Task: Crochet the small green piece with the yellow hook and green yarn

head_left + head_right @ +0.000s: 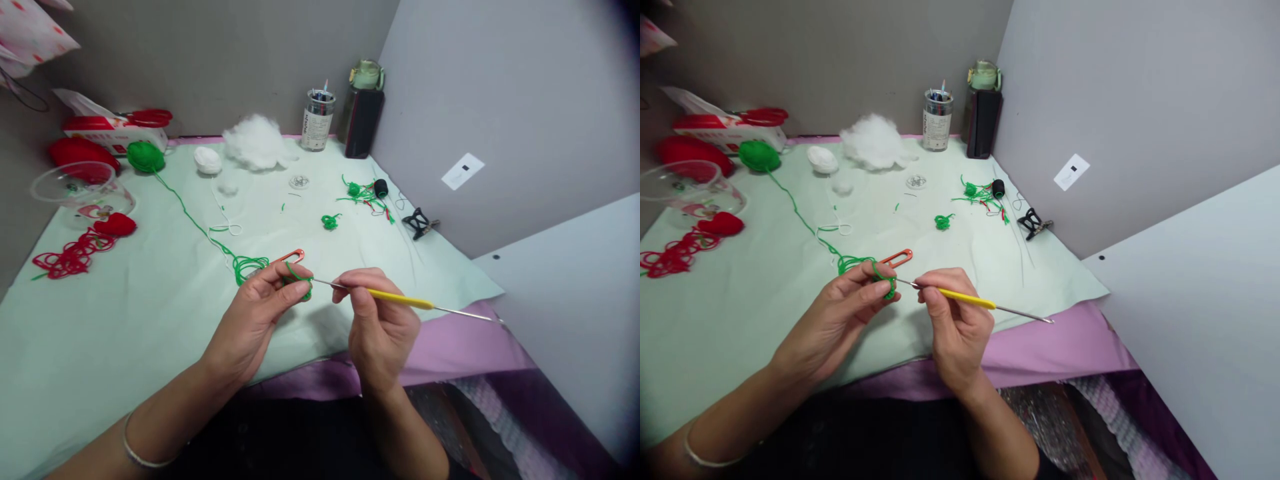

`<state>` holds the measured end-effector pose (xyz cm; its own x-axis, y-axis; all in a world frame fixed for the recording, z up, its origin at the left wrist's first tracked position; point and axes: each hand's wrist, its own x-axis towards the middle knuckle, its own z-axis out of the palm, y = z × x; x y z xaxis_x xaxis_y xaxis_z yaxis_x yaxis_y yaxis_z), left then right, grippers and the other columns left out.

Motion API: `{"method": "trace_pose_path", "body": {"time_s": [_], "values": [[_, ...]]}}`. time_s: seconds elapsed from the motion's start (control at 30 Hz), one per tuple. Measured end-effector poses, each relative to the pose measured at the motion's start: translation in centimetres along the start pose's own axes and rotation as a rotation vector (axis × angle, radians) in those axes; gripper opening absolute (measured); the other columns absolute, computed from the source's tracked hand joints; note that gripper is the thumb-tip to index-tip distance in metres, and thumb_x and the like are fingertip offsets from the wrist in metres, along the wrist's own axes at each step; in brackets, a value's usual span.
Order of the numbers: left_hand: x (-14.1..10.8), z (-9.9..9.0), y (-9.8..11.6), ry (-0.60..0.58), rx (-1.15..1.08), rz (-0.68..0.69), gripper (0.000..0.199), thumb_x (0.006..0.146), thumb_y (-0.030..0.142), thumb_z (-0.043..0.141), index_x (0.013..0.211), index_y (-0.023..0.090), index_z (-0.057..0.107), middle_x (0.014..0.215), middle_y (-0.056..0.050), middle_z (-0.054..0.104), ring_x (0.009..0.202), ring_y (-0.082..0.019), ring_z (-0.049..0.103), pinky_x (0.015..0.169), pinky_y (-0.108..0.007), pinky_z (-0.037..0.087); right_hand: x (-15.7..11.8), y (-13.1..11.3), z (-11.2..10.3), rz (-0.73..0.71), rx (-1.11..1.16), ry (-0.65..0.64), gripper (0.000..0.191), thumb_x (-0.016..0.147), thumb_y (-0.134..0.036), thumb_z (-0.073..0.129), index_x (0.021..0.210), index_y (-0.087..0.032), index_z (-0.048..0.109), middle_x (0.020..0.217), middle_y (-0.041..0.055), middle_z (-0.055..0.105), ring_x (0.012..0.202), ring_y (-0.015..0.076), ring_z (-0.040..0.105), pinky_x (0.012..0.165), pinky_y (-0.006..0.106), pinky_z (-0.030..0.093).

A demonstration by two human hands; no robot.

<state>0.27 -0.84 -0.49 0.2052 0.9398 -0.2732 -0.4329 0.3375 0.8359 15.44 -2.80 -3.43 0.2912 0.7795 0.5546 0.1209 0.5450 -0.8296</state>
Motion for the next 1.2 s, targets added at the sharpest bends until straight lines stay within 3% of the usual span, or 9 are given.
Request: {"method": "trace_pose_path", "body": {"time_s": [0.17,0.33,0.63,0.83,1.2], "values": [[-0.09,-0.03,-0.03,-0.004,-0.016,-0.01,0.011,0.076,0.025,0.093,0.082,0.023,0.084,0.117,-0.002,0.071,0.096,-0.016,0.058,0.09,-0.028,0.049,-0.07,-0.07,0.09,-0.036,-0.024,0.001,0.018,0.103,-0.02,0.065,0.105,-0.028,0.081,0.088,0.0023,0.075,0.075,0.0175,0.067,0.064,0.034,0.056],[-0.17,-0.1,-0.02,-0.007,-0.016,-0.01,0.009,0.079,0.025,0.092,0.083,0.023,0.084,0.126,-0.003,0.071,0.099,-0.016,0.058,0.091,-0.028,0.05,-0.14,-0.13,0.07,-0.062,-0.02,0.011,0.019,0.104,-0.02,0.064,0.106,-0.029,0.081,0.088,0.0025,0.075,0.075,0.0182,0.067,0.065,0.035,0.056],[-0.05,-0.15,-0.23,-0.016,-0.016,-0.001,0.008,0.079,0.025,0.091,0.082,0.024,0.084,0.114,-0.001,0.07,0.094,-0.014,0.058,0.089,-0.027,0.05,-0.06,0.06,0.0,-0.078,-0.021,-0.002,0.019,0.103,-0.017,0.064,0.106,-0.026,0.081,0.088,0.0019,0.075,0.075,0.0162,0.067,0.065,0.032,0.055],[0.08,-0.12,-0.13,-0.01,0.005,-0.001,0.008,0.08,0.025,0.09,0.083,0.023,0.084,0.131,-0.004,0.07,0.105,-0.018,0.058,0.091,-0.029,0.05,-0.04,0.13,0.0,-0.132,0.013,0.034,0.02,0.104,-0.016,0.063,0.107,-0.025,0.081,0.087,0.0017,0.074,0.076,0.0158,0.067,0.065,0.032,0.054],[0.05,-0.18,-0.16,-0.015,-0.005,0.002,0.008,0.078,0.026,0.092,0.081,0.024,0.084,0.109,-0.002,0.069,0.094,-0.016,0.058,0.09,-0.028,0.05,-0.06,0.05,-0.08,-0.087,-0.007,-0.009,0.021,0.103,-0.013,0.064,0.107,-0.024,0.081,0.091,0.0017,0.075,0.078,0.0151,0.068,0.067,0.031,0.055]]}}
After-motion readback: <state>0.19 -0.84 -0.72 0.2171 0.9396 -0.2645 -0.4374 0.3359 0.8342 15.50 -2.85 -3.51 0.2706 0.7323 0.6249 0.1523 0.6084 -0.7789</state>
